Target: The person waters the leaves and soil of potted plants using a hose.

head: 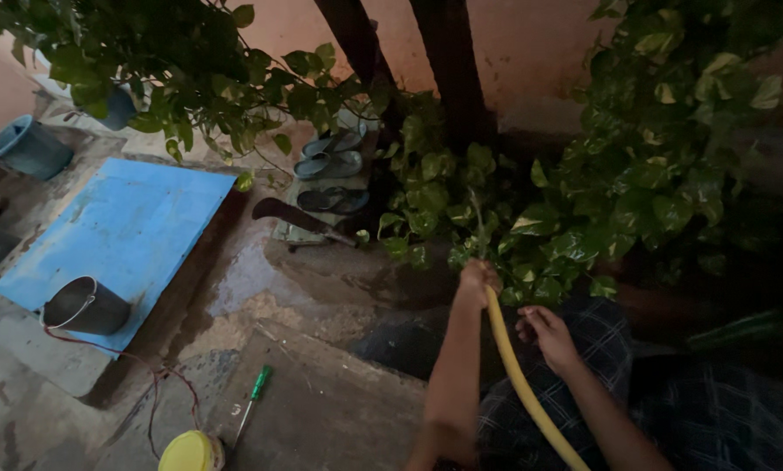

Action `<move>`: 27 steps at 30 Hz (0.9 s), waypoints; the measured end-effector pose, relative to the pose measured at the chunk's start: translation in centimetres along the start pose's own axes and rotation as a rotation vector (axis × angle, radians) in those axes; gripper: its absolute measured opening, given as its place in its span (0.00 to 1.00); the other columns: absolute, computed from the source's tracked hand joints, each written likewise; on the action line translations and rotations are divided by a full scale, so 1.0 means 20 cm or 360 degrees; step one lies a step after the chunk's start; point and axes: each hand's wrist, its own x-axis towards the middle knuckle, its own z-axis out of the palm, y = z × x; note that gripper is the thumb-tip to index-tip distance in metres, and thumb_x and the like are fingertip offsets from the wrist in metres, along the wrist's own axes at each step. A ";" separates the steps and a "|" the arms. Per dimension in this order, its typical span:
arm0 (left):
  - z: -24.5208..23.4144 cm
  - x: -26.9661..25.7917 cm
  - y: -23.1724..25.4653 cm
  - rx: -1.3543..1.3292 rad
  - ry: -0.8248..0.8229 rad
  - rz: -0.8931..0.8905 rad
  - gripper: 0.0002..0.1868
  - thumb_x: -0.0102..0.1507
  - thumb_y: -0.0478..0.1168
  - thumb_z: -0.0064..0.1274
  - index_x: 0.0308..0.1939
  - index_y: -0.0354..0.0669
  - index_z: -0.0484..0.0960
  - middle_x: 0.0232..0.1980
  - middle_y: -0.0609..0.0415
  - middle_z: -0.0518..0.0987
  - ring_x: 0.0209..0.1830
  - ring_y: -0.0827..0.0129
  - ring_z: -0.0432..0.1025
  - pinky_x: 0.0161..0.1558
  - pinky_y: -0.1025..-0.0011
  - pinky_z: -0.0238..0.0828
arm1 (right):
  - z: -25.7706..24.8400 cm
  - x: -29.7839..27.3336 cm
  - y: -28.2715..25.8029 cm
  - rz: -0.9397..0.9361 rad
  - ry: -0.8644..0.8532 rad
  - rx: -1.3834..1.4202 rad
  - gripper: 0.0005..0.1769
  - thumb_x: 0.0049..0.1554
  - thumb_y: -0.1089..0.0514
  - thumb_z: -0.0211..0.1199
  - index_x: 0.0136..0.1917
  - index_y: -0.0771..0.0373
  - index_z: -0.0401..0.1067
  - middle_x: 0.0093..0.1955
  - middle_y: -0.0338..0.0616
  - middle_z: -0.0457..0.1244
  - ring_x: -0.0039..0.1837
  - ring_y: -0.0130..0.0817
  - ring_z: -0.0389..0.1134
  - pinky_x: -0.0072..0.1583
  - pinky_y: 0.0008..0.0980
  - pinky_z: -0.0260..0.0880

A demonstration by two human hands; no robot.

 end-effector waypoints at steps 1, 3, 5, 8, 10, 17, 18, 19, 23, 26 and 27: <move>0.00 0.00 0.00 -0.0083 -0.0076 -0.0001 0.25 0.76 0.55 0.29 0.26 0.52 0.63 0.20 0.64 0.60 0.15 0.74 0.53 0.18 0.71 0.53 | 0.00 -0.01 0.01 0.0003 0.0007 -0.0003 0.19 0.68 0.50 0.51 0.60 0.67 0.73 0.43 0.46 0.68 0.43 0.35 0.68 0.47 0.37 0.71; -0.04 -0.02 -0.01 -0.0092 0.0080 0.0120 0.25 0.76 0.57 0.29 0.28 0.51 0.65 0.21 0.63 0.61 0.17 0.73 0.53 0.21 0.70 0.55 | -0.01 -0.01 0.01 -0.0043 0.0004 -0.0023 0.19 0.68 0.50 0.51 0.60 0.67 0.73 0.43 0.45 0.68 0.43 0.35 0.69 0.47 0.37 0.71; -0.05 -0.03 -0.01 -0.0104 0.0241 0.0255 0.26 0.76 0.59 0.29 0.29 0.50 0.66 0.22 0.62 0.61 0.18 0.72 0.54 0.23 0.69 0.57 | -0.02 0.00 0.03 -0.0039 0.0006 -0.0019 0.20 0.68 0.50 0.51 0.60 0.66 0.73 0.43 0.45 0.68 0.43 0.35 0.69 0.46 0.37 0.70; -0.06 -0.04 0.00 -0.0175 0.0243 0.0283 0.28 0.74 0.61 0.23 0.31 0.50 0.67 0.23 0.60 0.63 0.19 0.69 0.54 0.25 0.67 0.56 | -0.02 0.01 0.04 0.0007 0.0018 -0.0048 0.19 0.68 0.50 0.51 0.61 0.65 0.73 0.44 0.44 0.68 0.43 0.34 0.69 0.47 0.37 0.71; -0.06 -0.04 -0.01 0.0007 0.0235 0.0385 0.26 0.76 0.58 0.24 0.37 0.48 0.71 0.26 0.60 0.66 0.23 0.69 0.57 0.29 0.65 0.61 | -0.02 0.01 0.04 0.0049 0.0036 -0.0090 0.19 0.67 0.50 0.51 0.61 0.64 0.73 0.44 0.44 0.68 0.44 0.34 0.70 0.48 0.37 0.73; 0.01 -0.01 0.01 0.0060 0.0190 0.0372 0.23 0.76 0.55 0.27 0.37 0.48 0.70 0.26 0.60 0.65 0.22 0.71 0.56 0.27 0.68 0.58 | -0.02 -0.01 0.01 0.0001 0.0004 0.0002 0.18 0.68 0.52 0.51 0.61 0.66 0.73 0.44 0.45 0.67 0.43 0.34 0.69 0.48 0.37 0.71; 0.01 -0.01 0.02 0.0013 0.0187 0.0370 0.23 0.76 0.56 0.26 0.36 0.48 0.69 0.25 0.60 0.64 0.21 0.70 0.55 0.26 0.67 0.57 | -0.02 -0.01 0.00 -0.0015 -0.0012 0.0006 0.18 0.68 0.52 0.51 0.61 0.66 0.73 0.44 0.45 0.67 0.43 0.34 0.69 0.47 0.37 0.71; 0.01 -0.01 0.02 -0.0034 0.0184 0.0369 0.23 0.75 0.57 0.26 0.35 0.49 0.68 0.25 0.60 0.64 0.20 0.70 0.55 0.25 0.66 0.56 | -0.02 -0.02 0.00 -0.0015 -0.0007 0.0009 0.18 0.68 0.52 0.51 0.61 0.66 0.73 0.44 0.45 0.67 0.43 0.34 0.69 0.47 0.37 0.71; -0.05 -0.04 0.03 -0.0082 0.0353 0.0353 0.23 0.75 0.56 0.30 0.34 0.48 0.68 0.25 0.60 0.65 0.20 0.70 0.55 0.25 0.66 0.54 | 0.00 -0.03 -0.01 -0.0021 0.0010 -0.0040 0.18 0.68 0.51 0.51 0.60 0.65 0.73 0.43 0.44 0.68 0.43 0.34 0.69 0.47 0.38 0.72; -0.11 -0.09 0.02 -0.0216 0.0404 0.0334 0.23 0.75 0.58 0.30 0.31 0.51 0.65 0.24 0.61 0.63 0.20 0.70 0.54 0.25 0.66 0.52 | 0.00 -0.03 -0.01 -0.0074 -0.0028 -0.0003 0.18 0.68 0.50 0.51 0.61 0.65 0.73 0.43 0.44 0.68 0.43 0.34 0.70 0.47 0.38 0.73; -0.13 -0.10 0.02 -0.0198 0.0486 0.0301 0.22 0.75 0.56 0.32 0.31 0.49 0.65 0.24 0.60 0.64 0.20 0.68 0.55 0.26 0.65 0.55 | 0.00 -0.03 -0.01 -0.0098 -0.0053 0.0015 0.18 0.68 0.50 0.52 0.61 0.65 0.73 0.43 0.45 0.68 0.43 0.34 0.70 0.47 0.38 0.73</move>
